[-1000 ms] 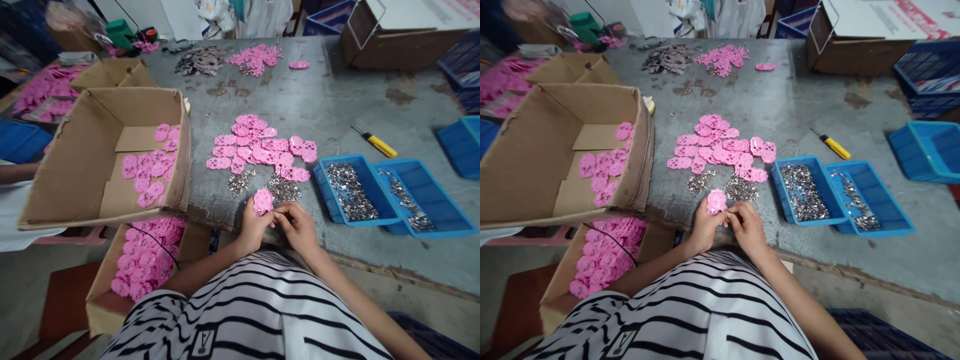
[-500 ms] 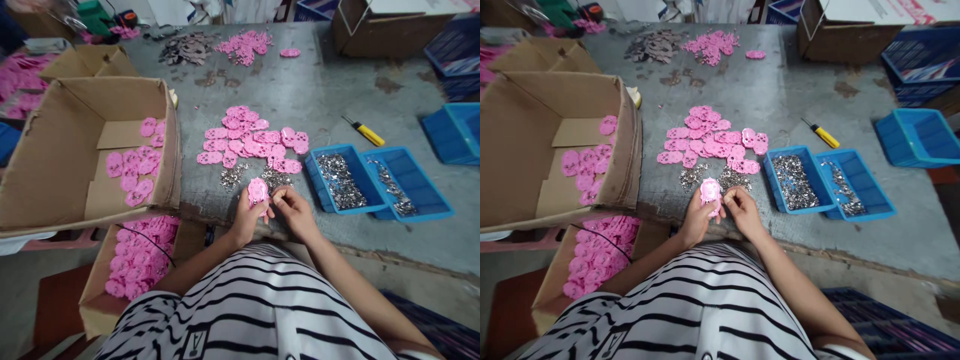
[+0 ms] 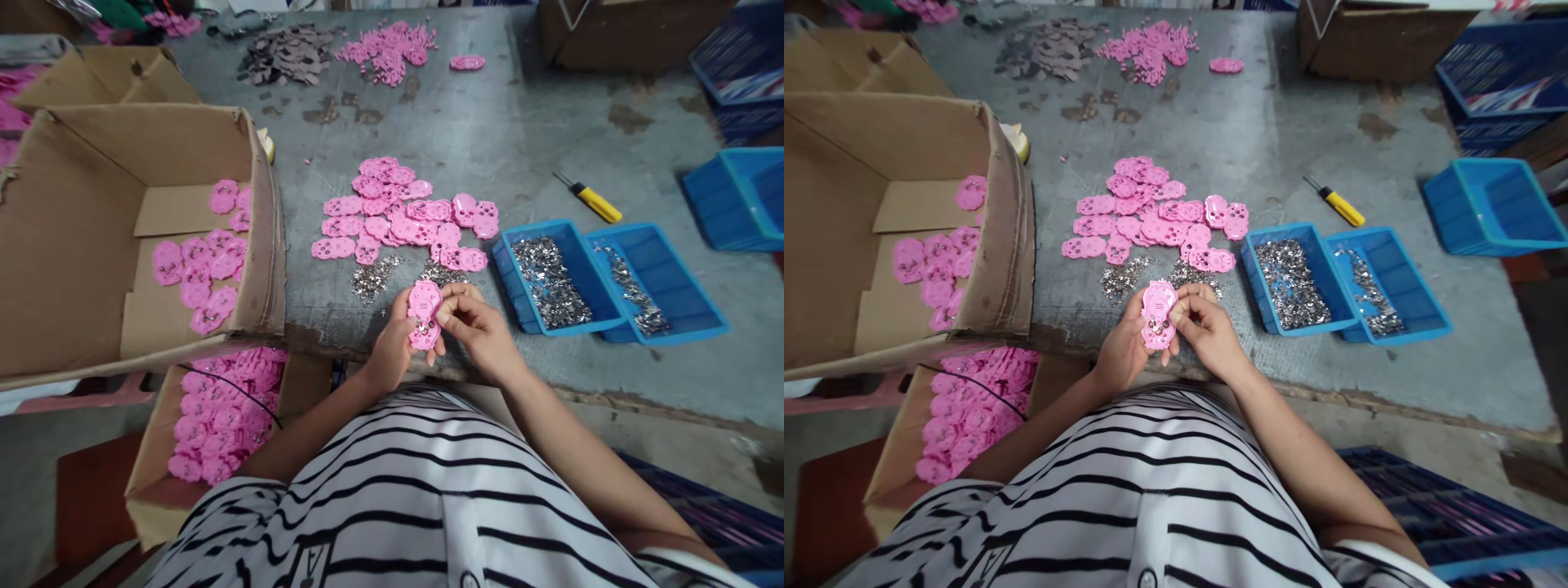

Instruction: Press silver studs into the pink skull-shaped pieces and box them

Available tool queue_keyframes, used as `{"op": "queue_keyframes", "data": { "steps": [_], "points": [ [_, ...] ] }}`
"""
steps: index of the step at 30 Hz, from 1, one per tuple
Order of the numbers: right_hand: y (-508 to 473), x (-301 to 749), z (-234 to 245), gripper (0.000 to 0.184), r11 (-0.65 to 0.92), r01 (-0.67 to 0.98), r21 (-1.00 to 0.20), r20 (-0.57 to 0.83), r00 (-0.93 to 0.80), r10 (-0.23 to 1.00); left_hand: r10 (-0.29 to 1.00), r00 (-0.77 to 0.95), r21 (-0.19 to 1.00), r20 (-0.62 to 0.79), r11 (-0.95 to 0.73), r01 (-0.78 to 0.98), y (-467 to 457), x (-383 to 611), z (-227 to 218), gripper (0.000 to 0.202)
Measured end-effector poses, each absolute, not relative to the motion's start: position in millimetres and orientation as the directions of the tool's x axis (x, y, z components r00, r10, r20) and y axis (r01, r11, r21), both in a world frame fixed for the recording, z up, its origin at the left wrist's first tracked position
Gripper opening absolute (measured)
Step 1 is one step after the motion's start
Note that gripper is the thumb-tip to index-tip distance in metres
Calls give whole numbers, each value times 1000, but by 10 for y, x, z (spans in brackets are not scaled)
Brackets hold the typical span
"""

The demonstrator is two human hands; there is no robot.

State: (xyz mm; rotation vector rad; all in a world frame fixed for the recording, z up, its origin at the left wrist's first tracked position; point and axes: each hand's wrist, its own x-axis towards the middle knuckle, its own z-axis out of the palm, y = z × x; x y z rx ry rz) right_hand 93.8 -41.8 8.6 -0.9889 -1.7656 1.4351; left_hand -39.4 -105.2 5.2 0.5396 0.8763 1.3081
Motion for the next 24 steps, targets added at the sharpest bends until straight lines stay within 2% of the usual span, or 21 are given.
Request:
{"op": "queue_keyframes", "data": {
  "steps": [8, 15, 24],
  "points": [
    [-395, 953, 95, 25, 210, 210, -955, 63, -549, 833, 969, 36, 795, -244, 221, -564, -1052, -394, 1, 70],
    [-366, 973, 87, 19, 270, 255, -929, 73, -588, 805, 972, 67, 823, -225, 226, -521, -1063, -425, -67, 58],
    [-325, 995, 139, 16, 296, 271, -916, 54, -647, 761, 957, 95, 795, -273, 280, -537, -1042, -431, 73, 66]
  ]
}}
